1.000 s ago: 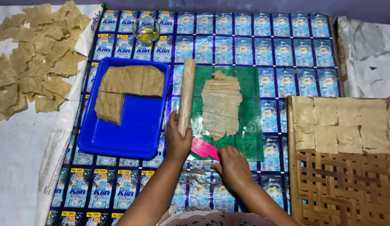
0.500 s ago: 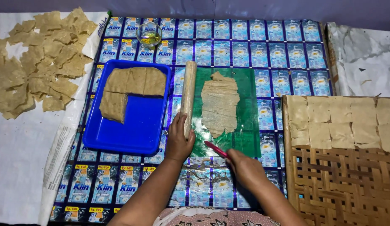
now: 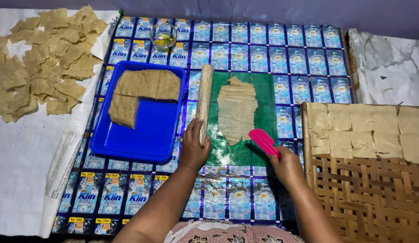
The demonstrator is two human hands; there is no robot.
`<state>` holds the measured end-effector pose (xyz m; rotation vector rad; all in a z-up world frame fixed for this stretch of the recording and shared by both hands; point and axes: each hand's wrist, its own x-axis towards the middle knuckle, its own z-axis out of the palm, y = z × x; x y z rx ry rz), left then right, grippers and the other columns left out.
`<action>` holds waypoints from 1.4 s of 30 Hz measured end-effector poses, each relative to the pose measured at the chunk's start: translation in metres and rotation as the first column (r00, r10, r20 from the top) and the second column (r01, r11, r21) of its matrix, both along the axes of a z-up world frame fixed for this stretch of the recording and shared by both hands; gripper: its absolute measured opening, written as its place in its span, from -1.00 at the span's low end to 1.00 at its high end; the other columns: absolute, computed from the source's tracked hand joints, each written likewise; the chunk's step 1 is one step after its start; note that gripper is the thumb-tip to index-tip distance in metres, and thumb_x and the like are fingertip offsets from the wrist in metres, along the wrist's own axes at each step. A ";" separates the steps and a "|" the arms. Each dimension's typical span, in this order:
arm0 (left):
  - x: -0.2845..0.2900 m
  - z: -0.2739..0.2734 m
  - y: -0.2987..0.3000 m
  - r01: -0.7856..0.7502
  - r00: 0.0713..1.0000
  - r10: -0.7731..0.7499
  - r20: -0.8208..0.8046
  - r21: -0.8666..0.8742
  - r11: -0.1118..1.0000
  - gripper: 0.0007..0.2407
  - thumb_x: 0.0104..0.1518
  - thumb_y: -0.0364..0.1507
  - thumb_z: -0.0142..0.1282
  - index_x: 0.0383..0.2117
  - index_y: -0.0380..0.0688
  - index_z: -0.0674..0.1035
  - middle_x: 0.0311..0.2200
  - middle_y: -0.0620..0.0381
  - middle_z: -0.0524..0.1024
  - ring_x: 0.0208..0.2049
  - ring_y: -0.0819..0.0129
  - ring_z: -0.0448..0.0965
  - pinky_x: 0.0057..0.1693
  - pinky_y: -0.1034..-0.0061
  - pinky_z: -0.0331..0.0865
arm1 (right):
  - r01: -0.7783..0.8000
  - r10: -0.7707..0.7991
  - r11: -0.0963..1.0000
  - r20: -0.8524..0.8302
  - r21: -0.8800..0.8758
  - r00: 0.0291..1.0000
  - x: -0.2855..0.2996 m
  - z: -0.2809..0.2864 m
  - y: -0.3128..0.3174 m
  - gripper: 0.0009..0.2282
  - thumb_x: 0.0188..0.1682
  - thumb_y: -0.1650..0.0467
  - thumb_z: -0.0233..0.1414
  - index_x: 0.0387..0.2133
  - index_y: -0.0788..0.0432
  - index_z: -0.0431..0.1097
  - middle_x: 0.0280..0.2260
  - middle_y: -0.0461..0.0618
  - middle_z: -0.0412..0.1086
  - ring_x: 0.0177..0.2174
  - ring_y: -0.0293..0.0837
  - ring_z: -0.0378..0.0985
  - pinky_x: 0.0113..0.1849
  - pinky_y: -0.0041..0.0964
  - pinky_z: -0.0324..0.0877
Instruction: Rolling out dough using a rolling pin and cutting it into squares with a plastic scraper.
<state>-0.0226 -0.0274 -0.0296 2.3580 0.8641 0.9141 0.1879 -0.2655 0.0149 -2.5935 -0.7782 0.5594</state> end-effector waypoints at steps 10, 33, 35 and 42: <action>-0.016 0.034 0.018 0.013 0.984 0.086 0.153 -0.553 0.833 -0.48 -0.03 -0.36 0.38 0.16 -0.02 0.54 -0.01 -0.11 0.60 0.04 -0.12 0.57 0.10 0.16 0.43 | 0.159 -0.168 0.985 0.146 0.072 0.975 0.020 -0.021 -0.025 -0.50 -0.15 0.30 0.23 0.05 0.29 0.41 -0.07 0.30 0.38 0.00 0.40 0.45 0.02 0.22 0.38; 0.070 0.056 0.033 0.102 0.837 -0.112 -0.535 -0.049 0.994 -0.53 0.39 -0.16 -0.33 0.38 -0.02 0.20 0.45 -0.14 -0.03 0.46 -0.10 -0.15 0.39 -0.25 -0.45 | -0.343 0.266 0.939 0.654 -0.011 0.708 0.051 -0.037 0.128 -0.39 0.14 0.00 -0.24 0.35 0.07 0.10 0.35 0.04 0.13 0.37 -0.04 0.01 0.18 0.70 -0.47; 0.090 0.061 0.052 0.084 0.844 -0.085 -0.529 -0.026 0.996 -0.54 0.40 -0.16 -0.35 0.37 -0.05 0.23 0.45 -0.13 -0.01 0.47 -0.08 -0.14 0.39 -0.25 -0.42 | -0.340 0.287 0.940 0.606 -0.028 0.742 0.065 -0.031 0.145 -0.40 0.14 0.00 -0.26 0.37 0.05 0.08 0.37 0.04 0.10 0.38 -0.04 -0.03 0.18 0.70 -0.51; 0.154 0.059 0.124 0.052 0.799 -0.041 -0.599 0.001 0.999 -0.49 0.36 -0.19 -0.40 0.43 -0.03 0.09 0.49 -0.05 -0.19 0.51 0.09 -0.31 0.43 -0.13 -0.62 | -0.271 0.284 0.958 0.399 -0.090 0.872 0.115 -0.013 0.208 -0.40 0.16 -0.03 -0.41 0.44 -0.13 -0.09 0.45 0.07 -0.19 0.42 0.02 -0.28 0.17 0.64 -0.68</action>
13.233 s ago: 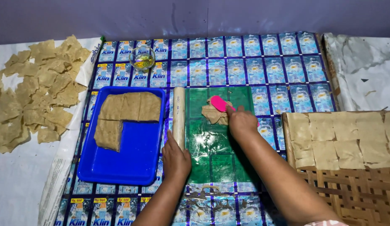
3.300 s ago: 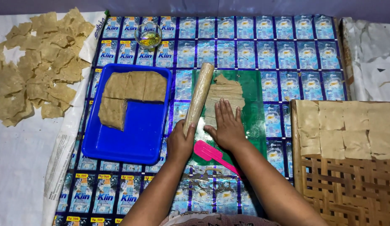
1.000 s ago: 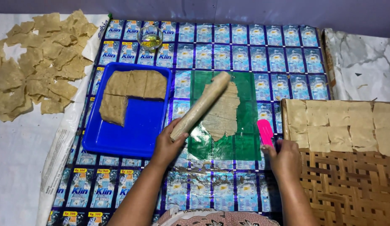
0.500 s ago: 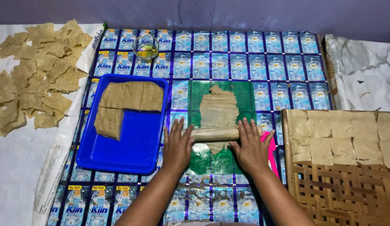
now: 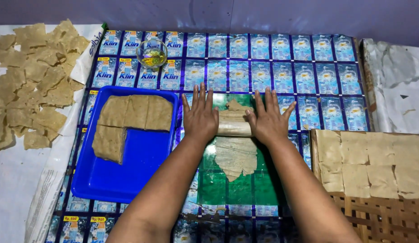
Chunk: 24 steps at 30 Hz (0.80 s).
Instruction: Rolling out dough using a rolling pin and cutting it into squares with a plastic scraper.
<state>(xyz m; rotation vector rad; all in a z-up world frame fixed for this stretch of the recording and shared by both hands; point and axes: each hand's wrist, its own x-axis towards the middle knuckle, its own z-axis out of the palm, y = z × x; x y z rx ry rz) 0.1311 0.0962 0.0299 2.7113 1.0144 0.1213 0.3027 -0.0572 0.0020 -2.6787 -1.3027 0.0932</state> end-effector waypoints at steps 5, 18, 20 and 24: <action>0.025 0.008 0.026 -0.021 1.000 0.020 -0.008 -0.031 0.999 -0.46 0.33 -0.26 -0.34 0.45 -0.11 -0.02 0.50 -0.08 -0.29 0.51 0.10 -0.42 0.45 -0.07 -0.66 | 0.039 -0.037 0.997 -0.031 0.065 0.999 0.013 0.028 0.025 -0.35 0.15 0.00 -0.32 0.45 0.00 -0.19 0.45 0.22 -0.34 0.42 0.14 -0.39 0.16 0.67 -0.60; -0.046 -0.004 -0.039 0.107 0.990 -0.108 0.091 0.008 0.994 -0.53 0.29 -0.22 -0.32 0.35 0.05 0.30 0.45 -0.05 0.02 0.48 0.06 -0.11 0.44 -0.10 -0.39 | -0.036 0.034 0.998 -0.040 -0.055 0.999 -0.048 0.022 -0.043 -0.32 0.14 -0.01 -0.30 0.40 0.17 -0.06 0.44 0.30 -0.30 0.41 0.15 -0.34 0.25 0.48 -0.41; -0.062 -0.008 -0.052 0.128 0.983 -0.134 0.126 0.052 0.990 -0.54 0.29 -0.22 -0.27 0.33 0.05 0.33 0.42 -0.08 0.09 0.46 0.01 -0.02 0.43 -0.13 -0.27 | -0.044 0.042 0.998 -0.034 -0.034 0.999 -0.060 0.017 -0.060 -0.31 0.12 0.00 -0.26 0.40 0.19 -0.06 0.43 0.31 -0.26 0.41 0.16 -0.28 0.25 0.46 -0.36; -0.093 -0.013 -0.077 0.159 0.980 -0.162 0.112 0.033 0.987 -0.56 0.36 -0.22 -0.32 0.38 0.09 0.23 0.44 -0.03 0.04 0.46 0.05 -0.06 0.44 -0.08 -0.29 | -0.091 0.091 0.995 0.004 -0.046 0.996 -0.084 0.009 -0.091 -0.27 0.10 0.01 -0.22 0.41 0.22 -0.16 0.42 0.29 -0.22 0.38 0.14 -0.17 0.27 0.37 -0.29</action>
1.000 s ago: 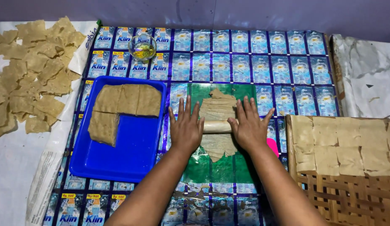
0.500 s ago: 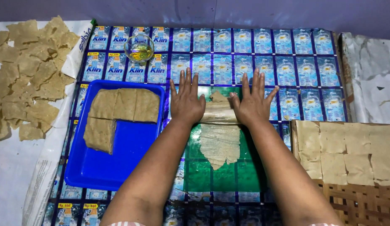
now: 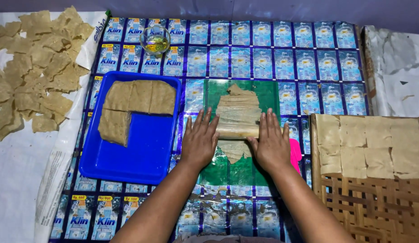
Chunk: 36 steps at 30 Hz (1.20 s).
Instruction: Rolling out dough using a rolling pin and cutting it into squares with a plastic scraper.
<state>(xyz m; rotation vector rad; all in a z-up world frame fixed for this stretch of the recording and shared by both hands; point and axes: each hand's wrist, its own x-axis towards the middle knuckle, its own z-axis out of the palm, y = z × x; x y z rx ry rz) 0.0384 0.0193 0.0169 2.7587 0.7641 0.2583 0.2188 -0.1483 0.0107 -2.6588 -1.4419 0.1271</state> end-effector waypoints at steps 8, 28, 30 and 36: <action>0.024 0.011 0.016 -0.113 0.992 0.112 0.053 0.020 0.993 -0.58 0.36 -0.11 -0.32 0.04 -0.03 0.57 0.32 -0.08 0.30 0.41 0.06 0.15 0.44 -0.13 -0.33 | 0.122 -0.121 0.992 -0.034 0.016 0.992 0.033 0.003 0.011 -0.39 0.21 -0.05 -0.46 0.35 0.01 0.12 0.36 0.10 0.10 0.30 0.00 0.16 0.22 0.55 -0.36; -0.004 -0.013 -0.008 -0.047 0.996 0.043 0.084 0.044 0.998 -0.57 0.33 -0.22 -0.26 0.31 0.03 0.34 0.41 -0.11 0.13 0.45 0.01 0.01 0.43 -0.17 -0.31 | 0.025 -0.032 0.991 0.054 0.135 0.998 0.002 -0.013 -0.016 -0.48 0.21 0.09 -0.33 0.39 0.00 0.03 0.42 0.26 -0.11 0.39 0.11 -0.11 0.23 0.53 -0.43; -0.014 -0.011 -0.017 -0.042 0.995 0.038 0.096 0.040 0.998 -0.58 0.33 -0.23 -0.26 0.31 0.05 0.35 0.40 -0.12 0.15 0.44 -0.02 0.04 0.41 -0.18 -0.26 | 0.004 -0.015 0.988 0.074 0.152 0.997 -0.006 -0.014 -0.025 -0.47 0.20 0.09 -0.31 0.39 0.01 0.04 0.41 0.28 -0.08 0.38 0.13 -0.08 0.23 0.53 -0.40; -0.048 0.004 -0.046 -0.004 1.000 0.003 -0.020 -0.060 0.998 -0.57 0.38 -0.21 -0.37 0.38 0.10 0.22 0.44 -0.08 0.01 0.46 0.00 -0.09 0.43 -0.10 -0.32 | -0.032 0.007 0.975 0.114 0.220 0.993 -0.033 -0.022 -0.055 -0.41 0.14 0.09 -0.22 0.41 0.03 -0.04 0.41 0.24 -0.10 0.37 0.12 -0.07 0.23 0.53 -0.33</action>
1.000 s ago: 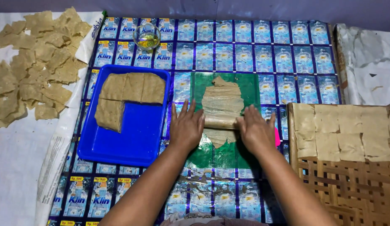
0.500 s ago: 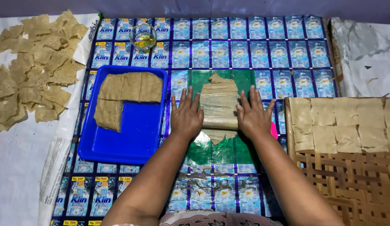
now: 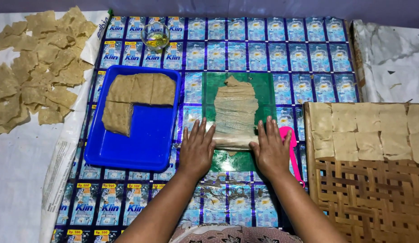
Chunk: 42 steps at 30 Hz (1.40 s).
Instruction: Rolling out dough using a rolling pin and cutting it into squares with a plastic scraper.
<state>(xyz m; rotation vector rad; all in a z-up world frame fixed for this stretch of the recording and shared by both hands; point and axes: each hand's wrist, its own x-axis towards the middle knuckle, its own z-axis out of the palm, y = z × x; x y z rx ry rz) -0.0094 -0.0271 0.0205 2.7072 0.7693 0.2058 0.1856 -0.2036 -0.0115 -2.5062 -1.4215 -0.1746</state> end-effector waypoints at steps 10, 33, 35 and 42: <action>-0.044 -0.010 -0.036 -0.021 1.000 0.017 0.021 0.211 0.977 -0.33 -0.11 -0.56 0.20 0.28 0.05 0.32 0.22 0.03 0.33 0.26 0.10 0.26 0.36 -0.08 -0.10 | -0.007 0.011 0.987 0.023 -0.159 1.000 -0.042 0.015 -0.051 -0.41 0.09 0.15 -0.22 0.40 0.03 -0.11 0.42 -0.03 -0.14 0.38 -0.05 -0.19 0.27 0.41 -0.49; 0.084 0.011 0.073 -0.015 1.000 0.016 -0.009 0.049 0.999 -0.52 0.37 -0.13 -0.33 0.37 -0.03 0.23 0.45 -0.09 0.02 0.48 -0.03 -0.14 0.43 -0.18 -0.41 | 0.055 -0.054 0.988 0.014 -0.141 0.998 0.089 0.007 0.080 -0.36 0.21 -0.01 -0.39 0.39 0.17 0.05 0.37 0.17 0.10 0.40 0.00 -0.04 0.19 0.60 -0.65; 0.104 0.013 0.091 -0.035 0.998 0.036 -0.052 0.034 0.999 -0.49 0.38 -0.08 -0.41 0.40 0.02 0.17 0.46 -0.07 -0.02 0.49 0.01 -0.18 0.44 -0.17 -0.48 | 0.065 -0.065 0.981 0.002 -0.185 0.998 0.108 0.009 0.100 -0.34 0.22 -0.04 -0.46 0.41 0.14 0.03 0.38 0.14 0.08 0.41 -0.02 -0.08 0.20 0.56 -0.72; 0.135 -0.011 0.124 -0.083 0.991 0.081 0.105 0.020 0.996 -0.46 0.34 0.01 -0.29 0.28 -0.10 0.28 0.32 -0.12 0.20 0.39 0.01 0.10 0.46 -0.04 -0.30 | 0.180 -0.135 0.976 -0.313 0.121 0.940 0.130 0.054 0.119 -0.51 0.26 0.09 -0.42 0.39 0.00 0.03 0.36 0.12 0.05 0.35 0.07 -0.02 0.20 0.51 -0.57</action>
